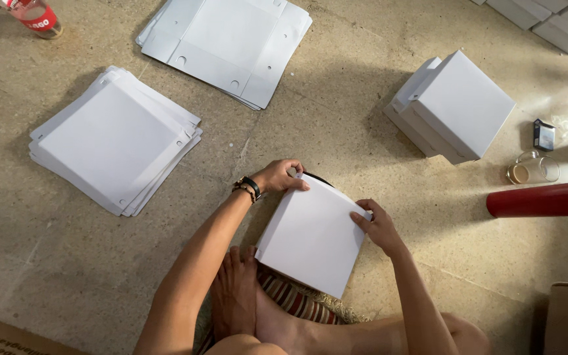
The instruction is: The person assembles cardboard boxes by hand, folding the sides and interlocking the tabs of flat white cardboard sheets while sitting on the floor.
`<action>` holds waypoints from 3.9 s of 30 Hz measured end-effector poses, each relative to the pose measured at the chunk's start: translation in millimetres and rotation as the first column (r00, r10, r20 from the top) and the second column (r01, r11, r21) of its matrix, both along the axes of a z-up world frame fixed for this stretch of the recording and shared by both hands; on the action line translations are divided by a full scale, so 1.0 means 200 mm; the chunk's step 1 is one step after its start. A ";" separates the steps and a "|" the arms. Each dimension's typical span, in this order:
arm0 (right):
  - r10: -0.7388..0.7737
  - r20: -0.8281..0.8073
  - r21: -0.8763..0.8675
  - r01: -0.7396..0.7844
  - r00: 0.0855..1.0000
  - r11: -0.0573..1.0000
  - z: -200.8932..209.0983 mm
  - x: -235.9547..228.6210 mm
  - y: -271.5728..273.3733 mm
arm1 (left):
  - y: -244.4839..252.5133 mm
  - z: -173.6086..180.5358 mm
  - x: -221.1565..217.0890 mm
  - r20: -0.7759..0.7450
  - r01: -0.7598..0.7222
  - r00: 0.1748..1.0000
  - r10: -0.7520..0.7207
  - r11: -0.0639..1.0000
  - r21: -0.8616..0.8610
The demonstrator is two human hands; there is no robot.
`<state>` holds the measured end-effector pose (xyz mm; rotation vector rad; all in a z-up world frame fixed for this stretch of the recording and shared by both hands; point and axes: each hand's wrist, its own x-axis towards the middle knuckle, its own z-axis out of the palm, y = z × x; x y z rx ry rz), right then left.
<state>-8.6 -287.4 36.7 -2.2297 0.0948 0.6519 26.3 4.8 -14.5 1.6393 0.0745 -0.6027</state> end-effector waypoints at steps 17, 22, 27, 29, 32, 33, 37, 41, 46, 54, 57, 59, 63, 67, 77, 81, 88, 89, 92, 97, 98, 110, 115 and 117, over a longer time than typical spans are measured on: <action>0.077 0.008 -0.039 -0.077 0.997 0.996 0.04 0.01 0.02 | -0.05 0.15 0.03 0.056 0.263 0.952 -0.301 0.897 0.354; 0.114 0.038 -0.060 -0.112 0.993 0.992 0.02 0.01 0.02 | -0.03 0.17 0.02 0.015 0.305 0.944 -0.328 0.892 0.333; 0.171 0.058 -0.096 -0.165 0.984 0.982 0.00 0.03 0.00 | -0.07 0.19 0.02 0.031 0.294 0.926 -0.376 0.772 0.563; 0.177 0.056 -0.101 -0.171 0.983 0.980 0.01 0.03 0.00 | -0.09 0.21 0.03 0.034 0.288 0.925 -0.379 0.757 0.587; 0.189 0.063 -0.109 -0.182 0.980 0.977 0.02 0.04 0.00 | -0.11 0.19 0.05 0.036 0.284 0.921 -0.387 0.733 0.618; 0.197 0.067 -0.112 -0.189 0.978 0.976 0.02 0.04 0.00 | -0.11 0.18 0.06 0.030 0.288 0.920 -0.390 0.727 0.623; 0.183 0.042 -0.100 -0.178 0.982 0.979 0.03 0.04 0.00 | -0.09 0.24 0.07 -0.004 0.322 0.919 -0.395 0.743 0.587; 0.189 0.044 -0.103 -0.184 0.981 0.978 0.02 0.04 0.00 | -0.05 0.28 0.05 0.012 0.311 0.926 -0.377 0.780 0.543; 0.181 0.031 -0.098 -0.177 0.983 0.979 0.03 0.04 0.01 | -0.05 0.26 0.07 0.025 0.305 0.923 -0.383 0.771 0.559; 0.183 0.022 -0.112 -0.179 0.983 0.977 0.05 0.04 0.03 | -0.03 0.25 0.08 0.014 0.311 0.927 -0.375 0.790 0.528; 0.191 0.034 -0.120 -0.186 0.981 0.975 0.01 0.04 0.01 | -0.02 0.29 0.07 0.007 0.313 0.927 -0.374 0.787 0.531; 0.183 0.031 -0.116 -0.178 0.983 0.977 0.02 0.04 0.02 | -0.02 0.23 0.08 0.007 0.299 0.936 -0.352 0.805 0.512; 0.156 0.024 -0.101 -0.153 0.987 0.983 0.03 0.03 0.03 | -0.01 0.17 0.07 0.010 0.279 0.949 -0.315 0.854 0.439; 0.141 0.006 -0.100 -0.140 0.990 0.985 0.04 0.03 0.03 | 0.00 0.14 0.06 -0.016 0.263 0.961 -0.276 0.895 0.361; 0.020 -0.013 0.011 -0.020 1.000 1.000 0.05 -0.02 0.05 | -0.02 0.17 -0.06 -0.035 0.068 0.998 -0.060 0.951 0.300; -0.012 -0.022 0.016 0.013 1.000 1.000 0.06 -0.02 0.05 | -0.05 0.16 -0.04 0.023 0.079 0.995 -0.099 0.897 0.435; 0.041 -0.046 0.003 -0.041 0.998 0.999 0.09 0.00 0.08 | -0.05 0.05 0.07 0.038 0.198 0.965 -0.260 0.814 0.547; 0.058 -0.053 0.001 -0.059 0.997 0.998 0.10 0.00 0.09 | -0.04 0.09 0.07 0.000 0.242 0.960 -0.280 0.831 0.500; 0.086 -0.075 0.004 -0.086 0.993 0.996 0.13 0.01 0.10 | 0.00 0.17 0.06 -0.088 0.315 0.949 -0.304 0.874 0.369; 0.115 -0.126 0.041 -0.111 0.985 0.993 0.05 0.07 0.06 | 0.02 0.04 0.08 -0.159 0.373 0.926 -0.341 0.889 0.265; 0.111 -0.144 0.066 -0.102 0.983 0.993 0.04 0.08 0.05 | 0.04 0.05 0.07 -0.186 0.354 0.929 -0.320 0.915 0.194; -0.181 -0.310 0.118 0.226 0.933 0.967 0.12 0.01 0.10 | 0.02 0.22 0.05 -0.121 0.474 0.875 -0.470 0.773 0.422; -0.167 -0.292 0.150 0.217 0.942 0.965 0.07 0.03 0.06 | 0.04 0.28 0.09 -0.138 0.557 0.821 -0.554 0.724 0.407; -0.133 -0.324 0.151 0.190 0.937 0.970 0.05 0.05 0.04 | 0.03 0.30 0.11 -0.212 0.612 0.789 -0.577 0.707 0.353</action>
